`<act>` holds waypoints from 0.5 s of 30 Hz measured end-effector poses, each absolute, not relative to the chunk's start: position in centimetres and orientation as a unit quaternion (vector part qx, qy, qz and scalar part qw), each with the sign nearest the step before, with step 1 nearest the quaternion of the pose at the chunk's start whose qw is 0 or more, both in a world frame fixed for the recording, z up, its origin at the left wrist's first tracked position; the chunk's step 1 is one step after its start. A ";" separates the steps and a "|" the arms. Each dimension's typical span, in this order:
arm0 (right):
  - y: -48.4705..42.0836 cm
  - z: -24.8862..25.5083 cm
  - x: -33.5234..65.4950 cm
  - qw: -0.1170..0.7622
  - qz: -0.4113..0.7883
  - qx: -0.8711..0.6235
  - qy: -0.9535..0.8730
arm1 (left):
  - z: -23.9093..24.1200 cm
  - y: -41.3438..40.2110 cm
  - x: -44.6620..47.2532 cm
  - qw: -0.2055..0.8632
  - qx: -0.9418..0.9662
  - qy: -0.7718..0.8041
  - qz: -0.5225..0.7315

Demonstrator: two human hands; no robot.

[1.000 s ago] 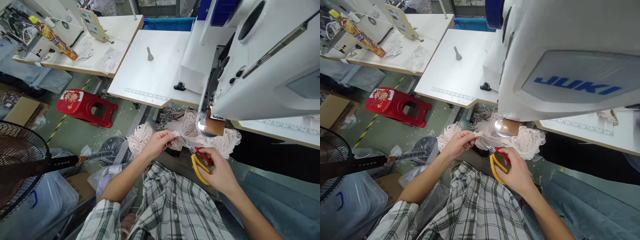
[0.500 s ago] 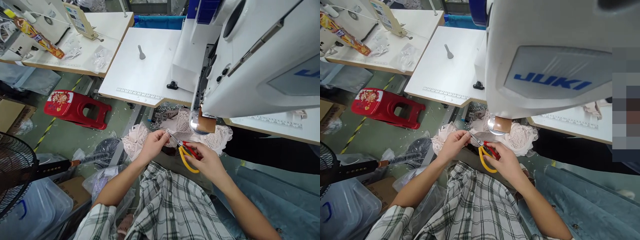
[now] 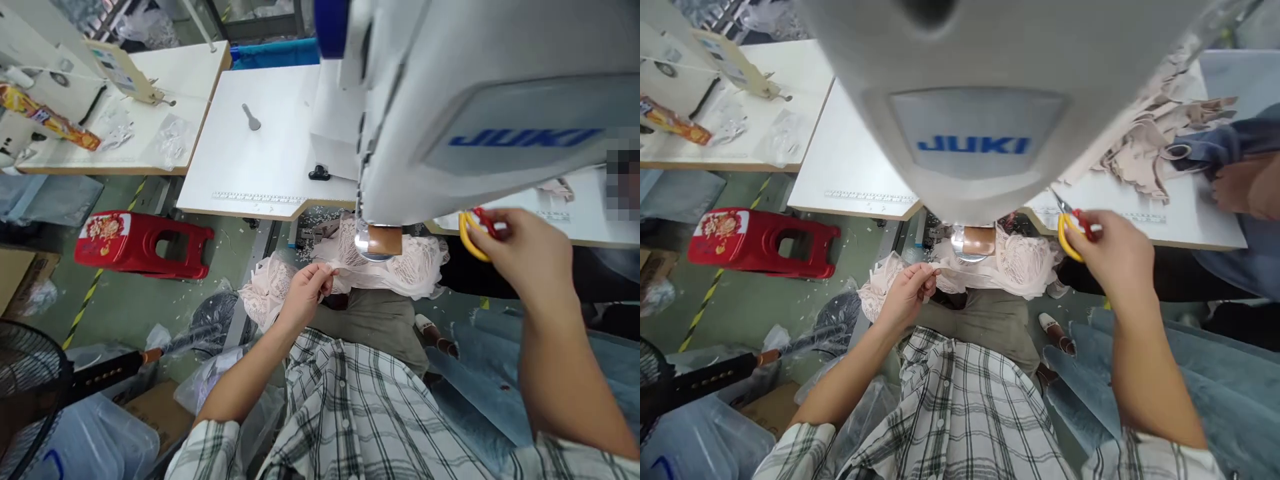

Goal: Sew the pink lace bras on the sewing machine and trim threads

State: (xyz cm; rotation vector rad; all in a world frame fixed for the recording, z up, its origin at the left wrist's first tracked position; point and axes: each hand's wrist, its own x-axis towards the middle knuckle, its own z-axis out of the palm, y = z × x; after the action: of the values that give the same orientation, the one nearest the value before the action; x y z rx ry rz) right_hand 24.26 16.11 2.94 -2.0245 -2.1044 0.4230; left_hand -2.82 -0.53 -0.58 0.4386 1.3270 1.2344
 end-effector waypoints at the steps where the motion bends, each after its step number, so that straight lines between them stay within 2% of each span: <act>1: 18.1 2.9 24.3 0.092 0.111 -0.685 -0.715 | -0.3 -0.4 -2.8 0.610 0.201 0.565 0.517; 4: 21.4 2.6 24.7 0.083 0.094 -0.623 -0.772 | 0.5 -0.2 -3.0 0.669 0.232 0.538 0.457; 7: 18.6 2.0 24.0 0.188 0.066 -0.602 -0.774 | 1.2 0.1 -3.3 0.714 0.256 0.522 0.391; 9: 14.2 1.4 22.2 0.246 0.126 -0.493 -0.825 | 1.7 0.3 -3.2 0.740 0.275 0.513 0.338; 12: 8.0 0.1 19.2 0.202 0.222 -0.223 -0.927 | 2.5 0.8 -2.6 0.772 0.325 0.493 0.237; 14: 6.2 -0.7 18.2 0.190 0.249 -0.173 -0.934 | 2.8 0.9 -2.3 0.751 0.387 0.501 0.188; 15: 6.1 -1.0 18.2 0.192 0.260 -0.193 -0.926 | 2.8 0.8 -2.3 0.710 0.427 0.527 0.189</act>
State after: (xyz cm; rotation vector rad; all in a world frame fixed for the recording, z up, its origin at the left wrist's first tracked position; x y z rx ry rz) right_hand 18.16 6.12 -0.98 -0.5424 -2.6008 0.7307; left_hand -2.26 0.81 2.80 0.9479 1.1689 0.4198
